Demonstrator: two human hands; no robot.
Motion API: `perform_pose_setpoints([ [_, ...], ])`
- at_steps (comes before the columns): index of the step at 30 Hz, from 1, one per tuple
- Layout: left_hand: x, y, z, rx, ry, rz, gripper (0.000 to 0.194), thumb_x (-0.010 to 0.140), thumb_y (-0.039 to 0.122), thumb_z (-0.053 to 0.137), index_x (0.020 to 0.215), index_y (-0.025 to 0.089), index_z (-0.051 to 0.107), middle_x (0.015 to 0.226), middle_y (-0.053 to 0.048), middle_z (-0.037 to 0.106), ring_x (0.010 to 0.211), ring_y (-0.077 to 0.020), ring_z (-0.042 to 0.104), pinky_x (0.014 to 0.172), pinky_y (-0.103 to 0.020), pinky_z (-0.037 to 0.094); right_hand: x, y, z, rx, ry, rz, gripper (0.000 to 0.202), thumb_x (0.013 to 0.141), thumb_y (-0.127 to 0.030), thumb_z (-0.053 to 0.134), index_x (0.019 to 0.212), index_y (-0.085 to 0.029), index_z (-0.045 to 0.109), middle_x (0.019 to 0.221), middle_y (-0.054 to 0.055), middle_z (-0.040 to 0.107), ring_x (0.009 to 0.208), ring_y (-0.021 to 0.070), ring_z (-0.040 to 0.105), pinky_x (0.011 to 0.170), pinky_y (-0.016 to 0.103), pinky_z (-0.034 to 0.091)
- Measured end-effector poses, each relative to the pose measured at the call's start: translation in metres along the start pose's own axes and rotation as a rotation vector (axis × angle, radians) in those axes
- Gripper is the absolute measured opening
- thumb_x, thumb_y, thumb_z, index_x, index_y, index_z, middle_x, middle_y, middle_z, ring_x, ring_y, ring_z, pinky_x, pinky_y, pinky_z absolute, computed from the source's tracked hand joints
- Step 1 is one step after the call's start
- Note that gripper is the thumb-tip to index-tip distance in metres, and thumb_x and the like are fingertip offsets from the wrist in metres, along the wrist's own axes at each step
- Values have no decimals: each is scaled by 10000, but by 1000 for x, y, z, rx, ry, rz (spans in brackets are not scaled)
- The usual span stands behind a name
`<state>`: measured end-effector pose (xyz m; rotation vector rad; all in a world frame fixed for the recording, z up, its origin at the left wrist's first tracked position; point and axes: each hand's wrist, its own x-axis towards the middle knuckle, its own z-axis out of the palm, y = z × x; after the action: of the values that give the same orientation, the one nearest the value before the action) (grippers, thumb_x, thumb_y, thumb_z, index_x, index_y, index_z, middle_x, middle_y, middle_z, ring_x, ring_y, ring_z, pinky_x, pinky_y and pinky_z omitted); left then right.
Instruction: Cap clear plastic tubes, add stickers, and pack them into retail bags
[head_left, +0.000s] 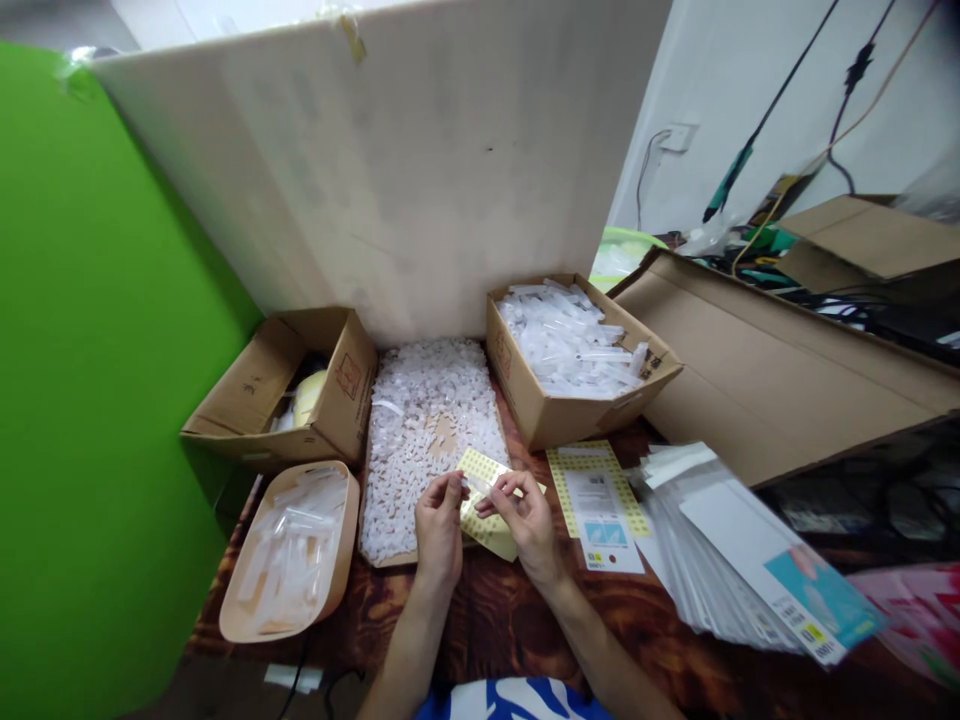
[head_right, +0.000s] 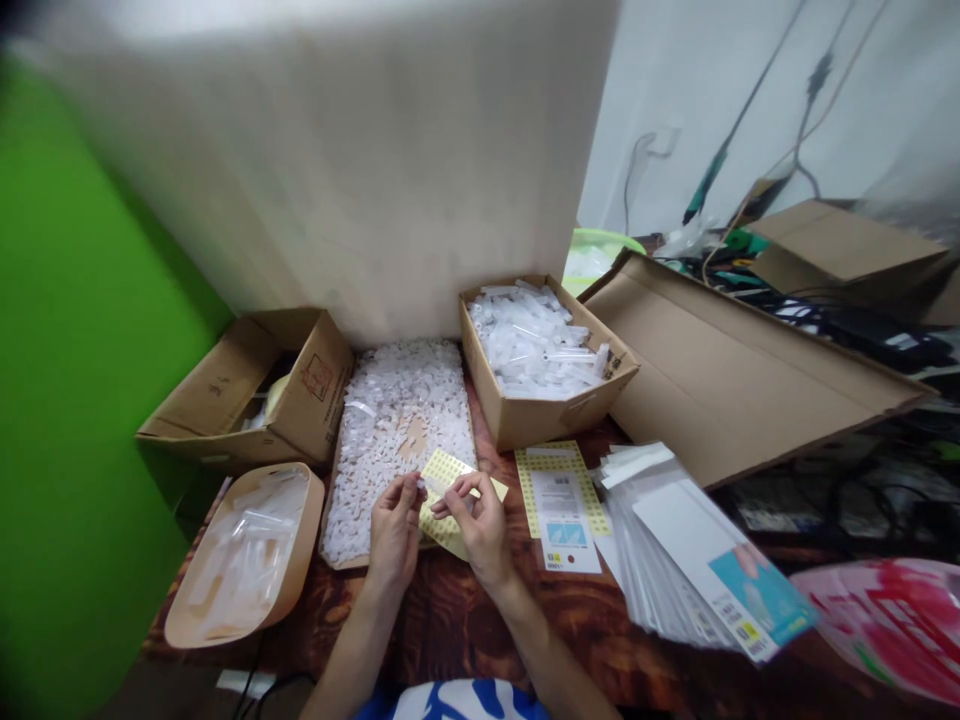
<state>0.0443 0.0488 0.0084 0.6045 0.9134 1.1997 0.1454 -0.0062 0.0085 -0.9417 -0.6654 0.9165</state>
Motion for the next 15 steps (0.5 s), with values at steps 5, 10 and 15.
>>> perform_pose_setpoints([
  [5,1,-4,-2,-62,59,-2,447,568,458,934,839,148,760,798,-10,679,700,-84,571,676,-187,470,-7,8,6,24,-42,58,293,905,-414,717,913,-218,500,848,-10,611,673,148,708,630,278,575],
  [10,1,-4,-4,-53,23,0,442,602,486,912,845,155,748,762,2,655,711,-97,582,670,-195,461,-9,12,6,7,-81,115,320,916,-470,684,966,-232,476,711,-15,670,632,164,697,653,301,569],
  [15,-2,4,-4,37,-84,-38,370,656,441,890,835,149,748,767,-5,663,718,-106,587,693,-204,467,-9,15,6,9,-159,146,331,947,-528,604,1014,-229,476,582,-42,626,469,132,576,505,237,457],
])
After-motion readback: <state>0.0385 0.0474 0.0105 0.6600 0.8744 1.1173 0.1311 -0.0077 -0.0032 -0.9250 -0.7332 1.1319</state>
